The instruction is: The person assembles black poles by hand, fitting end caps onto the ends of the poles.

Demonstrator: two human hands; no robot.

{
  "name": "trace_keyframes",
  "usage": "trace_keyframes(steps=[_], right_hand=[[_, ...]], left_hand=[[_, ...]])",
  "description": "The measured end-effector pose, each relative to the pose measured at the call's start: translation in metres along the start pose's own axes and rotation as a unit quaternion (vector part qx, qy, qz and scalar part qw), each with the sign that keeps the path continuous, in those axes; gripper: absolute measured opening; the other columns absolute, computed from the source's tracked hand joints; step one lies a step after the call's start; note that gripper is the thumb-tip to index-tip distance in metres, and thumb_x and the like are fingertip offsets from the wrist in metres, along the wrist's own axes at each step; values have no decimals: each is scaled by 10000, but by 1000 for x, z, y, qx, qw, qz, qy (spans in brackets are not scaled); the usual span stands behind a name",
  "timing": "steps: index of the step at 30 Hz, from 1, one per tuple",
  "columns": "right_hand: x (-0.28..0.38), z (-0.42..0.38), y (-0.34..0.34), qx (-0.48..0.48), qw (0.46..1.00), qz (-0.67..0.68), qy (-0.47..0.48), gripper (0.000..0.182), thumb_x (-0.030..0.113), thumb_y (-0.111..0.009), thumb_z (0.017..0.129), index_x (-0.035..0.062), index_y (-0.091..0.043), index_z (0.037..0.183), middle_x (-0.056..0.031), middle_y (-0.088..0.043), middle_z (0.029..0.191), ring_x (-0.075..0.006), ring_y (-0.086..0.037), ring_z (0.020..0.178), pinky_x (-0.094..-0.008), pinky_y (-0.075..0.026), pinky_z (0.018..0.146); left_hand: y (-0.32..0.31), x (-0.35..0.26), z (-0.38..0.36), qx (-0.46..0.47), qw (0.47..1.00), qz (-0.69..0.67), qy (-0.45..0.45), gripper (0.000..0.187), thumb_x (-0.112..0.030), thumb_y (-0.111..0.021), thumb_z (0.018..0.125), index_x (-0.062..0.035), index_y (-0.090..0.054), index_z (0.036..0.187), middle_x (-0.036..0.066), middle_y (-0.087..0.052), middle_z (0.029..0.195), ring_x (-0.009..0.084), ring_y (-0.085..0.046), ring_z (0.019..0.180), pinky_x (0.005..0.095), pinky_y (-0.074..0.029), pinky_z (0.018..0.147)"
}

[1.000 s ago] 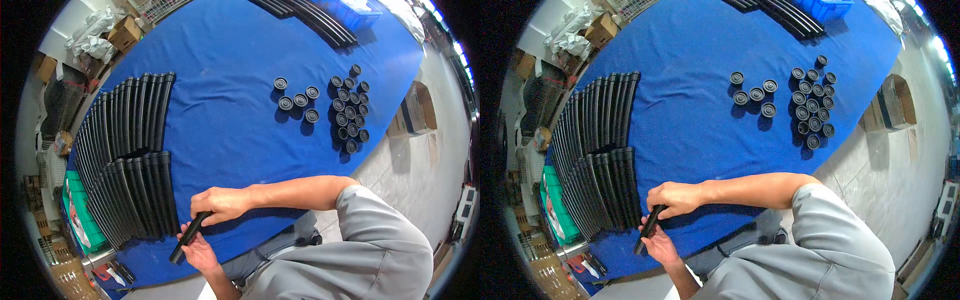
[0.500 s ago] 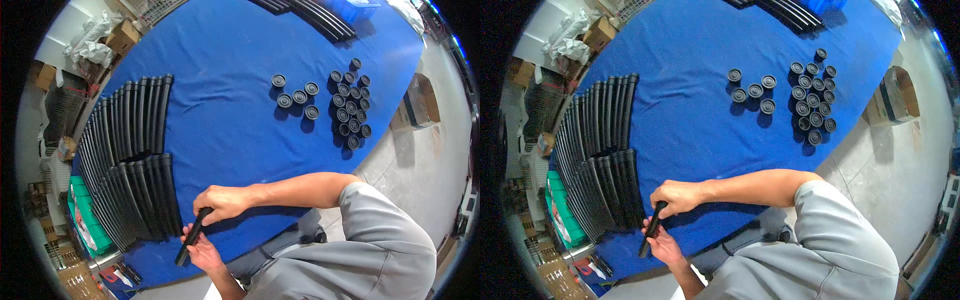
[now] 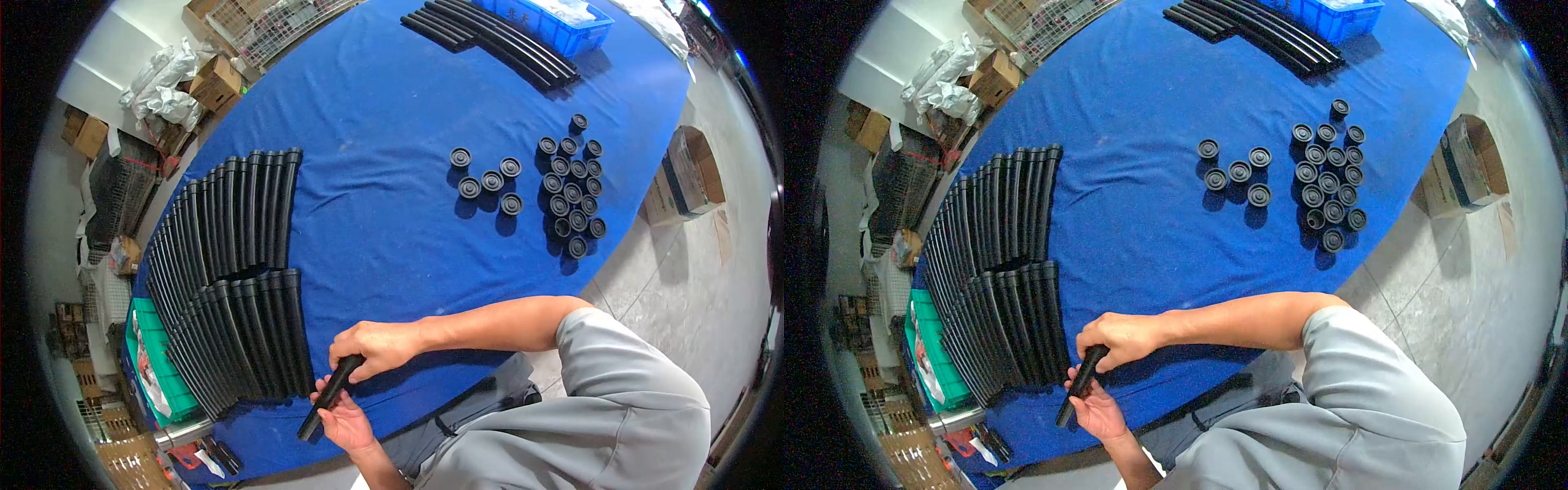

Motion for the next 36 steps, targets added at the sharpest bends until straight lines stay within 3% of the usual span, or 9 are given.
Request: trace_keyframes(steps=[3, 7, 11, 15, 19, 22, 27, 32, 36], right_hand=[[0, -1, 7, 118, 961, 79, -237, 309, 201, -755, 852, 1, -662, 1069, -181, -668, 920, -358, -667, 903, -454, -519, 791], [7, 0, 8, 45, 999, 5, -6, 302, 226, -753, 881, 12, -661, 1074, -166, -672, 953, -347, -671, 880, -435, -520, 774], [8, 2, 13, 98, 966, 37, -234, 325, 258, -771, 850, 20, -661, 1041, -168, -671, 850, -356, -685, 816, -449, -517, 725], [8, 1, 7, 29, 999, -14, -40, 328, 203, -773, 857, 33, -642, 1105, -152, -669, 824, -346, -679, 775, -435, -522, 708], [13, 6, 16, 100, 957, 41, -269, 345, 203, -769, 859, 24, -642, 1125, -166, -653, 865, -363, -666, 841, -447, -514, 775], [5, 2, 9, 24, 995, 2, -95, 308, 191, -779, 840, 16, -658, 1062, -164, -649, 863, -351, -663, 834, -423, -511, 765], [8, 5, 14, 58, 961, 53, -265, 320, 170, -807, 822, 7, -651, 1049, -139, -653, 792, -265, -667, 721, -385, -502, 665], [1, 3, 9, 0, 996, -32, -85, 318, 195, -813, 846, 4, -659, 1049, -136, -661, 755, -235, -654, 671, -383, -496, 647], [7, 5, 15, 62, 956, 82, -276, 321, 169, -808, 833, -3, -653, 1056, -136, -659, 820, -262, -663, 754, -387, -499, 689]], left_hand=[[-3, 3, -1, 15, 999, 29, -7, 394, -111, -653, 997, 8, -569, 1363, 200, -496, 1525, 349, -408, 1468, 505, -402, 1214], [3, 1, -2, 11, 1000, 23, -9, 420, -141, -660, 996, 14, -567, 1376, 213, -490, 1528, 357, -404, 1468, 500, -384, 1230], [1, 2, -3, -36, 998, 39, -22, 385, -128, -706, 969, -36, -596, 1326, 198, -558, 1466, 359, -466, 1427, 493, -478, 1161], [2, 2, -2, -36, 999, 3, 10, 363, -130, -667, 997, -41, -563, 1333, 199, -516, 1502, 364, -418, 1462, 490, -474, 1165], [3, 4, -2, -8, 1000, 0, 2, 341, -118, -606, 1031, -49, -534, 1357, 213, -488, 1524, 377, -398, 1472, 494, -469, 1167], [2, 5, -1, -14, 1000, 13, 1, 339, -115, -604, 1032, -50, -538, 1357, 218, -487, 1524, 384, -398, 1471, 499, -453, 1177], [-3, 6, -1, -21, 999, 33, -5, 366, -125, -639, 1011, -45, -539, 1354, 210, -508, 1507, 369, -392, 1477, 495, -463, 1173], [-3, 6, 1, -28, 998, 56, -10, 355, -142, -644, 1012, -56, -541, 1342, 203, -514, 1504, 364, -400, 1474, 491, -440, 1190], [-1, 6, 1, -5, 998, 61, -14, 378, -181, -642, 1018, -52, -520, 1352, 209, -527, 1485, 356, -412, 1467, 473, -459, 1178]])
Point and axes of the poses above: each hand's wrist, its own z-axis towards the middle knuckle, its own y-axis out of the back of the hand, x = y × z, the point moved 3 cm from there along z, towards the middle knuckle
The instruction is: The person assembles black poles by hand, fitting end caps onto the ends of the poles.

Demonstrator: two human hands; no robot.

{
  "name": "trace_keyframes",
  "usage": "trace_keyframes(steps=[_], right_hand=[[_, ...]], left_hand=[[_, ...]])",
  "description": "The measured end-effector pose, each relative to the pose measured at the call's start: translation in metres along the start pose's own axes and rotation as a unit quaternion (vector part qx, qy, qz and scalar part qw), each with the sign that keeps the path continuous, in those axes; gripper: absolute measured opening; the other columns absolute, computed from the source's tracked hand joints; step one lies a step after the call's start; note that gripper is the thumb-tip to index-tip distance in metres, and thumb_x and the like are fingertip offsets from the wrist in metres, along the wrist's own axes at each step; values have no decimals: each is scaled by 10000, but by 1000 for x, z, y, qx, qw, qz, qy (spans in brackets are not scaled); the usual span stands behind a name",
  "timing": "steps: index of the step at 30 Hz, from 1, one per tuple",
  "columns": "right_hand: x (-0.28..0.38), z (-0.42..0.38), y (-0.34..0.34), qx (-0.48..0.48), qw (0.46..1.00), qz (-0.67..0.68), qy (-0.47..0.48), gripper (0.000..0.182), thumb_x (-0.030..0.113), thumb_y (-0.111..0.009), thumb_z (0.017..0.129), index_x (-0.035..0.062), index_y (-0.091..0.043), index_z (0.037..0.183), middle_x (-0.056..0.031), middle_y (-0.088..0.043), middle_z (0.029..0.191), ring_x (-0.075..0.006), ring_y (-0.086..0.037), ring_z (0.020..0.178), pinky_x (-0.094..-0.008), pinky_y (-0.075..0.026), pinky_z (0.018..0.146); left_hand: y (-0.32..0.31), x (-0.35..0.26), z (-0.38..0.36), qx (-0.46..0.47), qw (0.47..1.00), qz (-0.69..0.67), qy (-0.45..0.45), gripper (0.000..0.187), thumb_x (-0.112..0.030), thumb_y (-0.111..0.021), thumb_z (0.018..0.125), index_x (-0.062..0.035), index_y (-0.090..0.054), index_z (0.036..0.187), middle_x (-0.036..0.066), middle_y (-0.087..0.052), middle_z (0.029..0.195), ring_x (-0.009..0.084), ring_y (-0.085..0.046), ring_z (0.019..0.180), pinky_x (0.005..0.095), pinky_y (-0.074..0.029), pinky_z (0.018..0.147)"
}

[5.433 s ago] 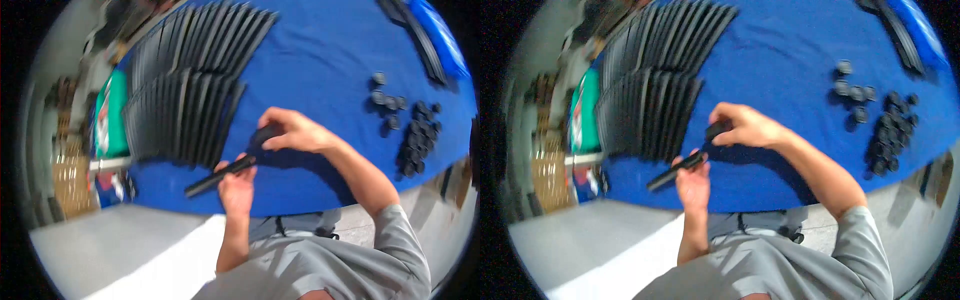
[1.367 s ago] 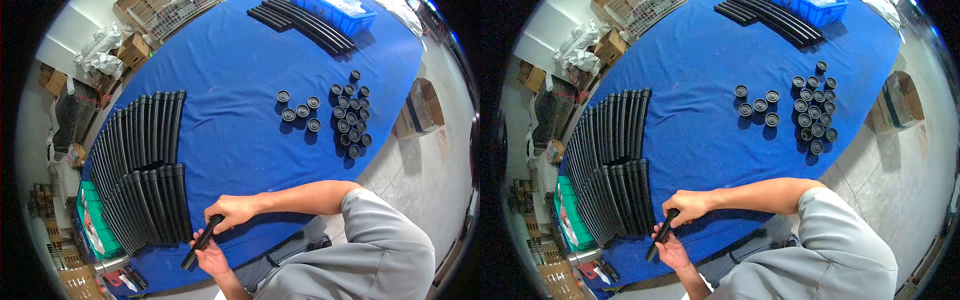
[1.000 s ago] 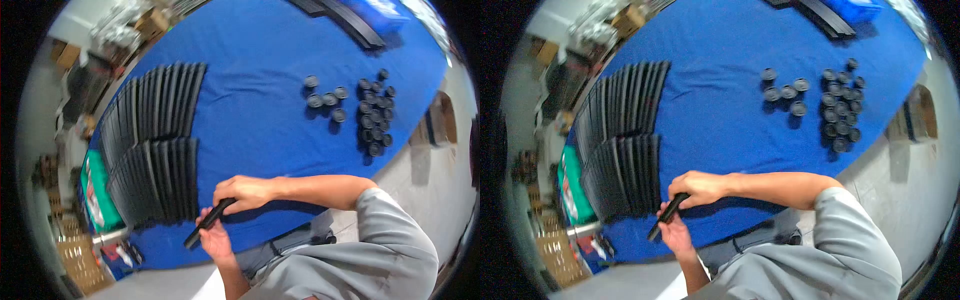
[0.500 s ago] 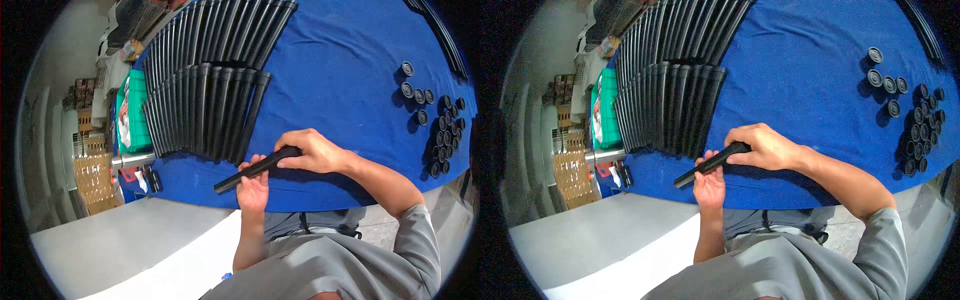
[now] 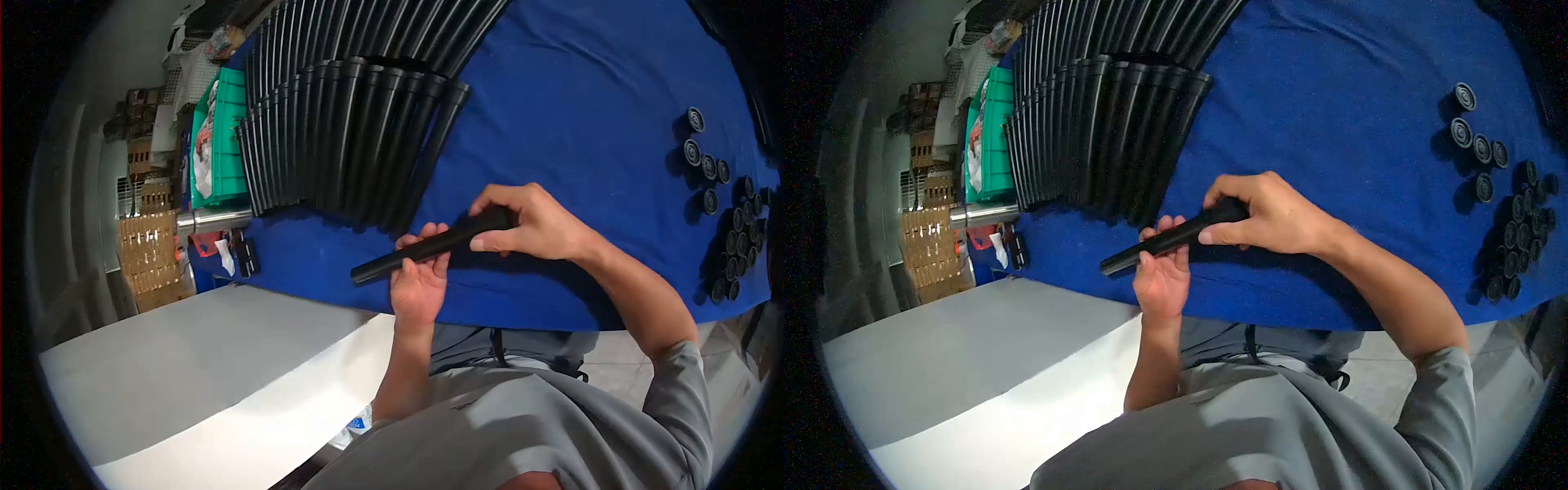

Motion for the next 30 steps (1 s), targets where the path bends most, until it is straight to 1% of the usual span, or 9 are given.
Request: trace_keyframes(steps=[2, 5, 9, 13, 17, 20, 26, 29, 30], right_hand=[[-3, 0, -1, 18, 999, 4, -29, 325, 166, -807, 832, -1, -650, 1062, -131, -656, 832, -265, -665, 774, -387, -499, 699], [-4, 5, -4, -85, 963, -92, 239, 306, 188, -810, 850, 2, -660, 1041, -106, -644, 762, -206, -660, 717, -371, -498, 653], [9, -1, 0, 27, 990, 36, -137, 276, 138, -800, 845, 6, -670, 1049, -117, -655, 869, -237, -664, 818, -379, -507, 713], [8, 4, -3, -68, 975, -107, 181, 306, 173, -801, 874, -9, -664, 1078, -100, -676, 837, -172, -667, 726, -329, -511, 636], [5, -1, -3, 13, 983, 103, -149, 319, 137, -815, 845, -1, -667, 1091, -82, -650, 873, -156, -637, 774, -326, -499, 673], [-1, 3, -1, -32, 992, -88, 89, 296, 166, -810, 882, 0, -677, 1089, -36, -662, 823, -111, -640, 721, -274, -498, 635], [3, 0, -4, -13, 990, 65, -123, 262, 163, -806, 896, -1, -688, 1062, -20, -662, 825, -78, -631, 703, -247, -497, 614], [-7, 2, -3, -41, 996, -50, 55, 266, 159, -803, 899, -14, -684, 1061, -38, -680, 852, -83, -638, 688, -242, -505, 598], [-6, 3, -5, -40, 999, -4, 29, 264, 154, -805, 896, -12, -685, 1063, -36, -681, 851, -85, -633, 684, -245, -501, 596]], left_hand=[[-3, 0, 0, -19, 1000, 1, 7, 370, -179, -638, 1020, -54, -524, 1349, 210, -520, 1491, 356, -406, 1470, 465, -468, 1173], [-3, -1, 1, -26, 999, -14, 14, 345, -153, -634, 1020, -51, -531, 1333, 212, -500, 1507, 360, -398, 1474, 468, -474, 1166], [-6, -1, 2, -23, 999, -33, 22, 328, -113, -651, 1005, -45, -539, 1306, 224, -498, 1502, 366, -416, 1463, 473, -461, 1176], [-7, 0, 1, -39, 999, -29, 19, 334, -114, -661, 999, -53, -545, 1306, 226, -505, 1490, 364, -431, 1453, 461, -484, 1157], [-10, 1, 2, -38, 999, -31, 23, 325, -104, -657, 999, -53, -551, 1302, 218, -514, 1482, 350, -452, 1440, 443, -495, 1148], [-11, -1, 2, -43, 998, -32, 23, 306, -92, -649, 1000, -50, -559, 1290, 214, -519, 1478, 343, -465, 1431, 437, -501, 1143], [-7, 1, 3, -27, 999, -34, 26, 306, -89, -637, 1006, -50, -543, 1295, 217, -508, 1489, 354, -440, 1447, 458, -506, 1139], [-7, 1, 3, -30, 999, -31, 19, 314, -95, -633, 1010, -49, -536, 1305, 219, -501, 1494, 360, -424, 1457, 464, -504, 1142], [-8, 1, 2, -32, 999, -29, 15, 313, -95, -633, 1010, -49, -539, 1306, 219, -502, 1493, 360, -423, 1458, 462, -502, 1144]])
Point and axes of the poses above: each hand's wrist, its own z-axis towards the middle knuckle, its own y-axis out of the back of the hand, x = y × z, the point moved 3 cm from there along z, towards the middle knuckle
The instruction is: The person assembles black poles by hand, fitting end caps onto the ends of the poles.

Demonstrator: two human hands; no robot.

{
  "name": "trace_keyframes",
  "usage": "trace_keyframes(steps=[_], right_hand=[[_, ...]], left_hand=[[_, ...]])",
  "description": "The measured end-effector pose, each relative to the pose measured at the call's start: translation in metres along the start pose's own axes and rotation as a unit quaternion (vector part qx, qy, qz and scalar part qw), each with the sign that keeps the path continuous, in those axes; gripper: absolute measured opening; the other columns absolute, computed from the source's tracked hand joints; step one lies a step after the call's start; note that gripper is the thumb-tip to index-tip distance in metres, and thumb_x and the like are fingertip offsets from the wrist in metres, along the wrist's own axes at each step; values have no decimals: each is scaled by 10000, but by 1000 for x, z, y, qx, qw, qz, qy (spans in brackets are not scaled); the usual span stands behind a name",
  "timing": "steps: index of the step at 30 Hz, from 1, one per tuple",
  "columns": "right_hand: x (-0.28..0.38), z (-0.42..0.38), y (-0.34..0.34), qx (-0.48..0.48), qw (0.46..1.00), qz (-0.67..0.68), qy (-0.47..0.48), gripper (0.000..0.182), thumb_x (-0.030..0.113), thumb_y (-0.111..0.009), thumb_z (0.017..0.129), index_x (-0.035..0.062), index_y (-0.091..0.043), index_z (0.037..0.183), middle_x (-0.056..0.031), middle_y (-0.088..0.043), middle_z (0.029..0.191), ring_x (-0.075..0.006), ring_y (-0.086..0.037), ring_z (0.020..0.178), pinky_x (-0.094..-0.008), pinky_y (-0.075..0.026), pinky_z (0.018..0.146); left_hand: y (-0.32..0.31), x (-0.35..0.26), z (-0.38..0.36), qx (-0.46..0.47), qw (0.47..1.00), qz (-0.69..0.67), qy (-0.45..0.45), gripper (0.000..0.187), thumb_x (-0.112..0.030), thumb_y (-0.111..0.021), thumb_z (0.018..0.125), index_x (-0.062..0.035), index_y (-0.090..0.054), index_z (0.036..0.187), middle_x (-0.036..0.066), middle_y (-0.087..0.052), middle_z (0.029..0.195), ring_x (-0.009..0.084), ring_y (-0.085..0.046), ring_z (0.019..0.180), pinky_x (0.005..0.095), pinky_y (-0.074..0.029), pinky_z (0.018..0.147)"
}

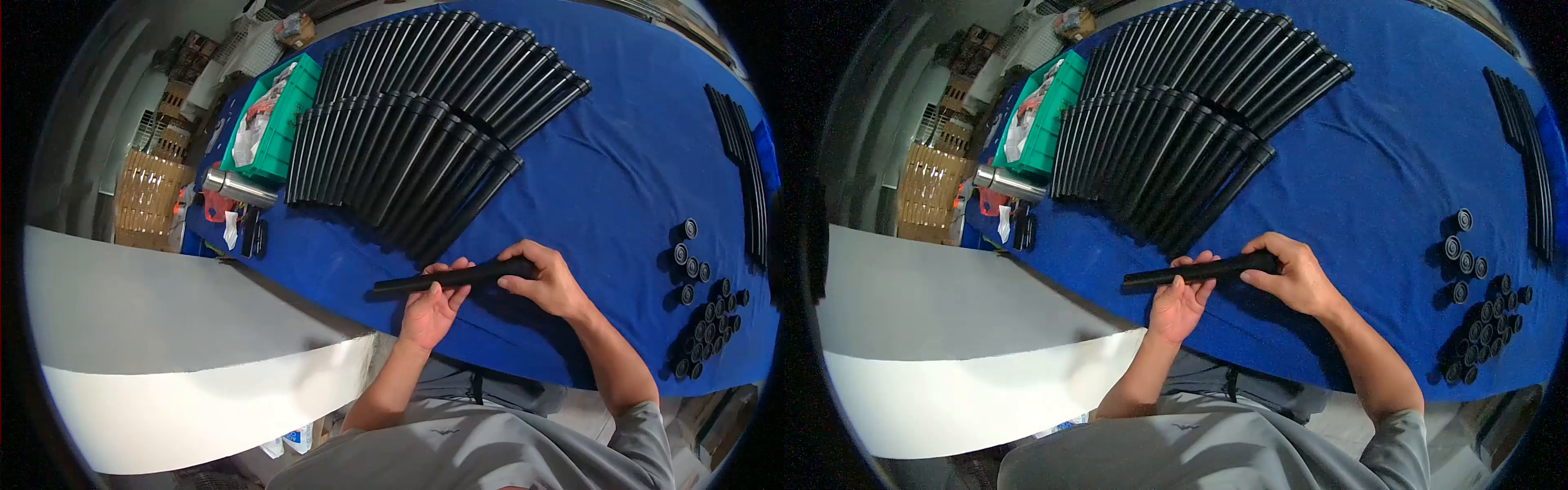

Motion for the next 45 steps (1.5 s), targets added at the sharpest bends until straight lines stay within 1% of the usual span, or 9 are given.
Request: trace_keyframes(steps=[5, 8, 11, 14, 26, 27, 35, 38, 45], right_hand=[[5, -2, 4, 31, 982, 72, -173, 269, 113, -818, 857, 4, -691, 1068, -46, -673, 865, -120, -631, 736, -286, -496, 638], [6, -1, 3, 12, 996, -71, 44, 280, 92, -820, 833, 18, -698, 1073, -58, -661, 872, -147, -637, 797, -327, -500, 683], [11, 0, 4, 23, 996, -80, 3, 295, 97, -821, 825, 14, -699, 1080, -94, -670, 901, -193, -655, 817, -344, -508, 700], [14, 1, 5, 28, 990, -96, 99, 309, 108, -824, 821, 14, -701, 1088, -116, -676, 902, -232, -653, 796, -358, -506, 700], [11, -3, 4, 21, 989, -93, 116, 318, 160, -783, 849, -9, -678, 1097, -189, -685, 1004, -375, -674, 957, -442, -526, 838], [1, -3, 2, 4, 986, -97, 138, 322, 163, -805, 854, 14, -695, 1118, -142, -695, 1011, -319, -680, 913, -406, -529, 793], [5, -6, 4, 30, 983, -85, 162, 412, 140, -783, 822, 21, -641, 1190, -160, -660, 1077, -358, -655, 997, -446, -523, 861], [-5, -1, -2, 44, 971, -96, 214, 398, 152, -781, 826, 17, -638, 1172, -156, -656, 1045, -358, -649, 968, -446, -521, 841], [-2, -3, 2, 51, 989, -76, 115, 391, 174, -779, 844, 6, -635, 1167, -150, -654, 1004, -323, -654, 906, -441, -512, 781]], left_hand=[[-2, -1, 0, 8, 1000, -7, 8, 304, -81, -630, 1009, -54, -554, 1302, 221, -503, 1493, 359, -420, 1461, 475, -477, 1164], [-2, 0, 1, 5, 1000, -12, -3, 299, -73, -635, 1004, -57, -564, 1294, 219, -507, 1491, 361, -423, 1459, 485, -469, 1169], [2, 0, 1, 8, 1000, -17, -8, 296, -63, -642, 997, -60, -575, 1286, 215, -517, 1483, 364, -423, 1459, 489, -471, 1166], [1, -1, -1, 11, 1000, -24, -16, 301, -55, -650, 989, -61, -583, 1283, 215, -536, 1466, 368, -428, 1455, 490, -475, 1163], [6, -2, -3, -16, 1000, 12, -21, 365, -100, -706, 960, -51, -582, 1300, 211, -569, 1443, 371, -477, 1419, 486, -465, 1169], [4, -4, -3, -14, 999, 23, -30, 370, -103, -712, 956, -51, -587, 1301, 212, -570, 1441, 373, -478, 1417, 490, -464, 1171], [13, -6, -2, 55, 996, -63, -4, 349, -102, -603, 1029, 37, -578, 1348, 229, -490, 1521, 361, -389, 1476, 495, -363, 1245], [14, -7, -1, 26, 998, -57, -5, 319, -108, -637, 1013, -30, -605, 1320, 220, -532, 1485, 370, -416, 1459, 492, -418, 1212], [13, -6, -2, 25, 999, -45, -14, 330, -114, -619, 1025, -28, -586, 1342, 220, -506, 1509, 348, -417, 1462, 476, -469, 1173]])
Point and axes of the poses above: each hand's wrist, its own z-axis towards the middle knuckle, its own y-axis out of the back of the hand, x = y × z, the point moved 3 cm from there along z, towards the middle knuckle
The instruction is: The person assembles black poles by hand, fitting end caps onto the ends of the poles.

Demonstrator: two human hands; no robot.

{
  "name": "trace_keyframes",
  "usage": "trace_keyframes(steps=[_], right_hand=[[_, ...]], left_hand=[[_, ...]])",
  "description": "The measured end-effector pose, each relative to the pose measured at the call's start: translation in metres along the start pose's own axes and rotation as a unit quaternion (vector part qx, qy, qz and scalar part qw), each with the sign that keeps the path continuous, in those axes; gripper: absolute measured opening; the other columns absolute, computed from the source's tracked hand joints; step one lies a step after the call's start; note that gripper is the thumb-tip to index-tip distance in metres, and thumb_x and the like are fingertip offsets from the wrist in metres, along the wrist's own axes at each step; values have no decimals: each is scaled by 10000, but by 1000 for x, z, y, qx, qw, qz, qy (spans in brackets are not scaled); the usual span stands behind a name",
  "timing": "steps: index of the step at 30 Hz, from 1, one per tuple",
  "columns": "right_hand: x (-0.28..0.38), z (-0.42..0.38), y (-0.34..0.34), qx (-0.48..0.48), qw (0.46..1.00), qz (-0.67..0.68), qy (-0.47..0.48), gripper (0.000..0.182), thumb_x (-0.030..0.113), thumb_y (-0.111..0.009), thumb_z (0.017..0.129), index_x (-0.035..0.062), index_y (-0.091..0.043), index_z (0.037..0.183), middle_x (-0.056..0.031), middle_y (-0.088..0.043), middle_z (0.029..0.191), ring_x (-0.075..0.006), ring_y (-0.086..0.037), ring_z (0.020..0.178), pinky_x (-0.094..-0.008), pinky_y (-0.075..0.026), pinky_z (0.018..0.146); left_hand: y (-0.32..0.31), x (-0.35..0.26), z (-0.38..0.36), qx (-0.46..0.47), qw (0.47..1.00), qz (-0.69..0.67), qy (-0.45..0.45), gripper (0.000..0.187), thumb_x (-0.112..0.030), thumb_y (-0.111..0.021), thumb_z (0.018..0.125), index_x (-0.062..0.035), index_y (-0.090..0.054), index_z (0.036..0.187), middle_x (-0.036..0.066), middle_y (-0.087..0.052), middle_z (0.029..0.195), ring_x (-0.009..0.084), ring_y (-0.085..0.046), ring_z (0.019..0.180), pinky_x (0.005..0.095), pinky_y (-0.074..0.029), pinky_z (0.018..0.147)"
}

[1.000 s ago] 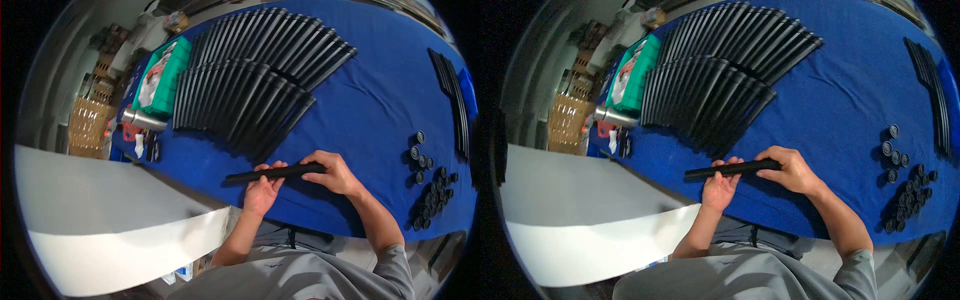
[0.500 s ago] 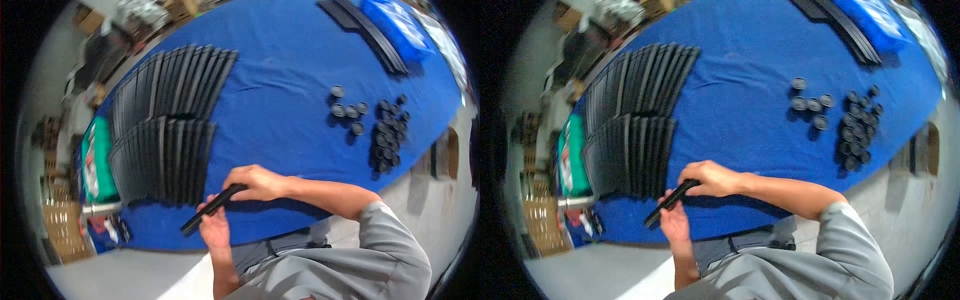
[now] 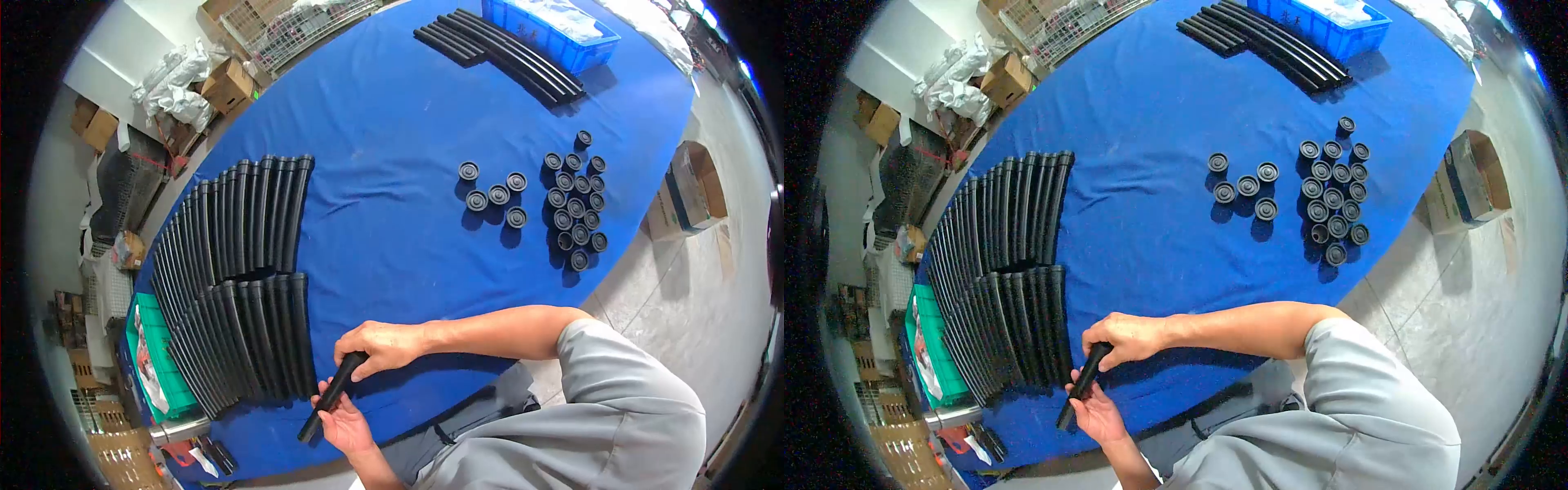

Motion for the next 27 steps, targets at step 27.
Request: trace_keyframes(steps=[27], right_hand=[[-1, -1, -8, -64, 996, -2, 67, 323, 170, -756, 853, -6, -627, 1092, -153, -653, 889, -310, -654, 828, -429, -499, 729]], left_hand=[[-2, 0, 1, -5, 1000, -3, 7, 365, -107, -608, 1028, -30, -558, 1381, 215, -479, 1531, 358, -414, 1461, 493, -497, 1146]])
Point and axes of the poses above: each hand's wrist, its own z-axis towards the middle knuckle, its own y-axis out of the back of the hand, x = y × z, the point moved 3 cm from there along z, towards the middle knuckle
